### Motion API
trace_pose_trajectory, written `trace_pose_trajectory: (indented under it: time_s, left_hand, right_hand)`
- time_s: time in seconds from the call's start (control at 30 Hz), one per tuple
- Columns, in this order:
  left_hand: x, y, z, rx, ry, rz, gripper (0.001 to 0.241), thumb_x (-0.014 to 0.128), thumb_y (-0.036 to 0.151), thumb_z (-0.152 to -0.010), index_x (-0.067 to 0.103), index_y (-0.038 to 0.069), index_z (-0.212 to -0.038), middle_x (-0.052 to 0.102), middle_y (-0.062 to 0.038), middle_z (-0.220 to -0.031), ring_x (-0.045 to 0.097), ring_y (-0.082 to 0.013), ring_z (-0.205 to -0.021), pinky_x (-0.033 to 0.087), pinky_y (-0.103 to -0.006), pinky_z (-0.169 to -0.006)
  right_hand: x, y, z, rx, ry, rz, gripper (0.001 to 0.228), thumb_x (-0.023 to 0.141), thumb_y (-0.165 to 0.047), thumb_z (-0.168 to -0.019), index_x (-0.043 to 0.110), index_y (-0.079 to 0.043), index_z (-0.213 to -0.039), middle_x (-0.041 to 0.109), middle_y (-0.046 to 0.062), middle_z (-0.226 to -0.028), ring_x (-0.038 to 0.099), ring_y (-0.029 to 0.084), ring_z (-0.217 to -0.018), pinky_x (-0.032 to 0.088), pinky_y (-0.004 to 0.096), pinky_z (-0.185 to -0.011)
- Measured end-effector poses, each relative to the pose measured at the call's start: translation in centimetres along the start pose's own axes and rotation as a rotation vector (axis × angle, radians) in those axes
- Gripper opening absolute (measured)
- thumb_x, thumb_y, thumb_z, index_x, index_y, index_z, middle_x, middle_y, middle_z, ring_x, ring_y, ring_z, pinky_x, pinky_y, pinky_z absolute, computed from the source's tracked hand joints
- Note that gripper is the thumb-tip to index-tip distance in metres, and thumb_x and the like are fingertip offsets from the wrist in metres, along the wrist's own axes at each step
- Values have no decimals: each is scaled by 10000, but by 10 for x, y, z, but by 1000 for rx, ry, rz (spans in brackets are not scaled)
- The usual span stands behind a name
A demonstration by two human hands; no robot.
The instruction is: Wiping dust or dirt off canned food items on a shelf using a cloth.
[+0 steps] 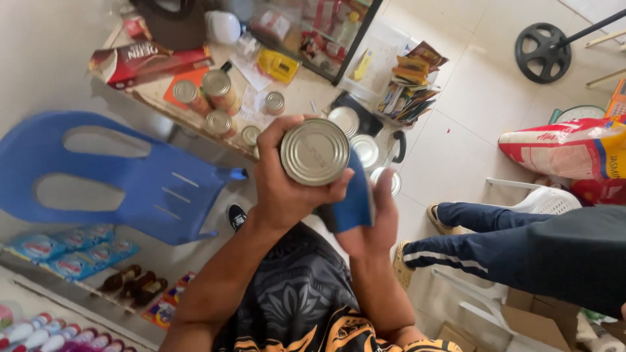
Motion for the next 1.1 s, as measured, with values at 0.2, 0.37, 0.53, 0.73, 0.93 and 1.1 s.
trace_pose_trajectory:
  time_s: [0.2,0.37,0.53,0.73,0.93,1.1]
  left_hand:
    - [-43,6,-1,2,42,-57,870,958,241,-744,403,9,-1373,653,-182,-1250,697,-315,-1143,554,-404,-1056]
    - [-103,-1,-6,-183,172,-111,780,823,232,-866,345,66,-1459,446,-111,-1418,569,-259,-1264,481,-377,-1147]
    - [-159,-18,7,-296,400,291,694,893,189,-849,505,46,-1406,684,-60,-1213,598,-110,-1164,513,-369,-1060]
    - [-221,-27,32,-454,552,315,491,814,312,-905,640,66,-1293,694,-85,-1131,609,-135,-1046,541,-335,-941]
    - [-274,-57,81,-725,767,603,438,822,290,-872,679,-3,-1164,693,-135,-960,728,-191,-703,627,-311,-394]
    - [-313,-33,98,-489,717,634,616,802,280,-892,547,58,-1406,614,-133,-1232,601,-222,-1130,545,-405,-915]
  right_hand:
    - [37,37,4,111,-47,123,608,410,-487,-1103,498,1,-1455,571,213,-1411,565,366,-1278,424,536,-1154]
    - [68,62,5,141,-131,224,607,406,-400,-1152,466,110,-1476,598,248,-1425,639,333,-1250,463,438,-1144]
    - [125,126,15,-516,-228,1923,613,121,-417,-1137,383,-134,-1613,593,83,-1522,689,370,-1157,561,435,-964]
    - [123,221,10,-726,-749,1816,541,309,-277,-1157,392,84,-1551,291,269,-1664,218,501,-1563,175,607,-1298]
    - [119,284,6,-760,-870,1869,579,295,-365,-1145,497,40,-1507,453,229,-1592,356,409,-1526,84,552,-1299]
    - [128,337,2,-698,-843,1544,604,284,-352,-1140,568,119,-1390,555,309,-1430,535,440,-1362,344,542,-1234]
Point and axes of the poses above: each hand's wrist, its own z-axis away from the middle knuckle, its own x-axis out of the palm, y = z × x, the point moved 5 cm from there along -z, towards the middle knuckle
